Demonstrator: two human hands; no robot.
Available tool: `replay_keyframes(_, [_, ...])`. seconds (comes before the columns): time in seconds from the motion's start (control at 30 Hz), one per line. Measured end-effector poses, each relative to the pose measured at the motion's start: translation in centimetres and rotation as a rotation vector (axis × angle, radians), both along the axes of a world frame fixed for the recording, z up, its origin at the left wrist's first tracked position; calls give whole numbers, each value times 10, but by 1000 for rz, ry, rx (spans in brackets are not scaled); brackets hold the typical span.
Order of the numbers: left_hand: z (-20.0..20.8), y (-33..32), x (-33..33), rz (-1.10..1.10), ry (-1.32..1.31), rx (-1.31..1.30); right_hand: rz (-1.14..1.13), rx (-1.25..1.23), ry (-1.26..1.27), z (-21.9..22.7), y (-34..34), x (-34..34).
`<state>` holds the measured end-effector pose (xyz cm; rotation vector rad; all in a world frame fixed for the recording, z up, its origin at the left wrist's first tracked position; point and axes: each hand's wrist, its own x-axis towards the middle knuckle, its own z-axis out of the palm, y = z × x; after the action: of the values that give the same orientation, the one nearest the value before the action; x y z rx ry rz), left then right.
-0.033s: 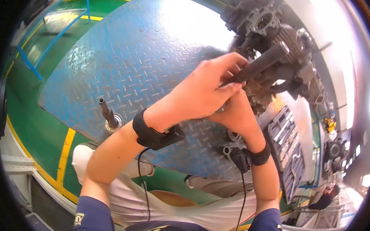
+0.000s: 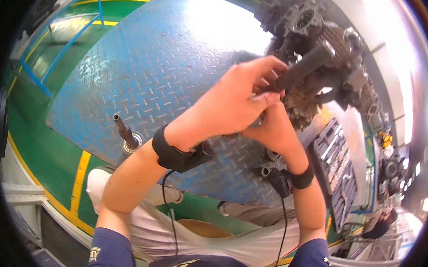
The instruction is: The person handles a splined shaft and various gear components on a workbench, sliding gear rings and spacers onto the shaft by hand and turning them to check the fit.
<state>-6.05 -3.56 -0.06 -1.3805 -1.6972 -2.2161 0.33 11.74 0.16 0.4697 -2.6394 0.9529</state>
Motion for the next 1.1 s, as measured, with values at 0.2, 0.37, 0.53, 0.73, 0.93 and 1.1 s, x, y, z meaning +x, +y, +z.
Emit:
replay_keyframes(0.2, [4,-1,-3,201,71,-207,59,26,-88,-15,10,5])
replay_keyframes(0.37, [11,7,8,152,-57,-99,-6,6,-113,-17,22,31])
replay_keyframes(0.53, [15,10,17,118,-112,-151,-23,16,-168,-8,41,73])
replay_keyframes(0.73, [19,16,33,226,-133,-170,-45,-130,-175,-26,74,112])
replay_keyframes(0.93, [16,16,41,316,-131,-117,-41,-172,-42,-57,87,116])
replay_keyframes(1.1, [18,24,51,289,-116,-35,-29,-131,-11,-53,86,119])
